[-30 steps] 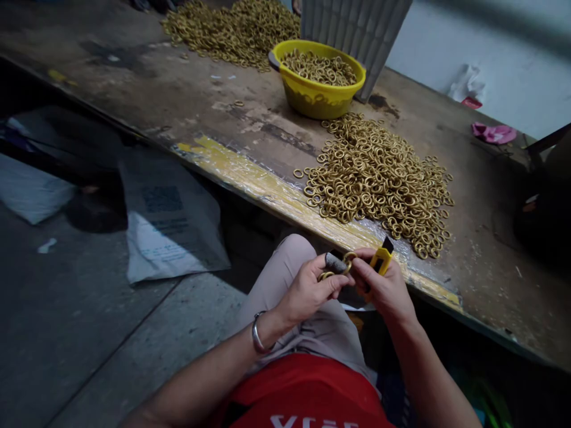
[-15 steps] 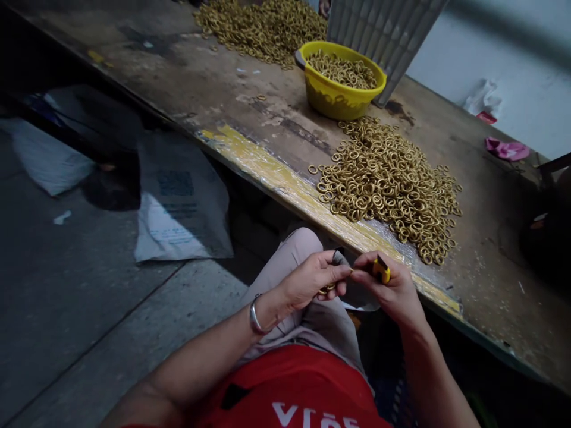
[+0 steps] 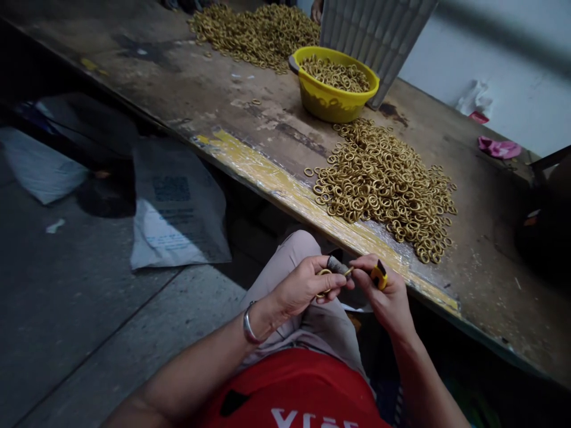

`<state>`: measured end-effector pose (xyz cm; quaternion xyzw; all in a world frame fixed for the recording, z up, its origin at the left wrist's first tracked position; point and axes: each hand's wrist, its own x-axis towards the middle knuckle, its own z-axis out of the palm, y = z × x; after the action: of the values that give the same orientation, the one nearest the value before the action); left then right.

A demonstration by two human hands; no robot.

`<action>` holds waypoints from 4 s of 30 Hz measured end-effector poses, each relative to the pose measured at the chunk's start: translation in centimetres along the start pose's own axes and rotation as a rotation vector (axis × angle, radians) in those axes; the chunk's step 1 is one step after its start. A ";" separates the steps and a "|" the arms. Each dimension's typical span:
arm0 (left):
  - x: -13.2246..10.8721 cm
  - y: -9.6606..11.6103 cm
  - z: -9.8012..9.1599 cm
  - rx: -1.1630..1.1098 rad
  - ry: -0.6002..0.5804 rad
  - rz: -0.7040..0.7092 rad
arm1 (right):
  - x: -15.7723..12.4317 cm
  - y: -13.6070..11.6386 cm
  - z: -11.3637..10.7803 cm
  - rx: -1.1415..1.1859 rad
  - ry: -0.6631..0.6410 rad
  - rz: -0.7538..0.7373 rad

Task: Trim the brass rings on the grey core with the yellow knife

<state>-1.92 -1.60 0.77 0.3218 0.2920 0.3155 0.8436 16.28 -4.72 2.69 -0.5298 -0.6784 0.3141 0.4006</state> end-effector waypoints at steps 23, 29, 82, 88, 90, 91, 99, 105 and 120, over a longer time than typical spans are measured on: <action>-0.3 0.3 -0.1 0.332 0.035 0.191 | 2.0 2.1 -1.3 -1.066 -0.081 0.161; 0.2 -0.1 -0.5 -0.071 0.026 -0.044 | 6.5 4.8 -2.1 -0.831 0.059 -0.004; 3.0 1.0 -0.4 0.474 0.130 0.209 | 3.3 1.4 -0.6 -1.021 -0.205 0.184; 2.3 0.4 0.6 0.745 -0.049 0.260 | 5.9 4.5 -3.4 -1.128 -0.045 0.360; 3.0 -1.1 0.5 0.908 -0.024 0.291 | 6.7 5.3 -3.3 -1.005 -0.012 0.216; 3.5 -2.0 0.4 0.996 -0.009 0.280 | 7.1 5.5 -3.0 -0.940 -0.011 0.139; 5.5 -5.1 -0.4 1.587 -0.113 0.276 | 9.8 5.8 0.4 -0.931 0.048 0.050; 5.5 -2.1 -1.6 1.191 0.099 0.325 | 10.1 5.6 -1.4 -0.660 0.139 0.104; 4.4 1.2 -0.6 0.912 0.332 0.717 | 6.6 1.4 -0.9 0.630 -0.116 0.647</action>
<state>0.09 2.50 -0.02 0.6761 0.3987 0.4692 0.4048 16.93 2.03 3.34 -0.5484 -0.3707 0.6433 0.3847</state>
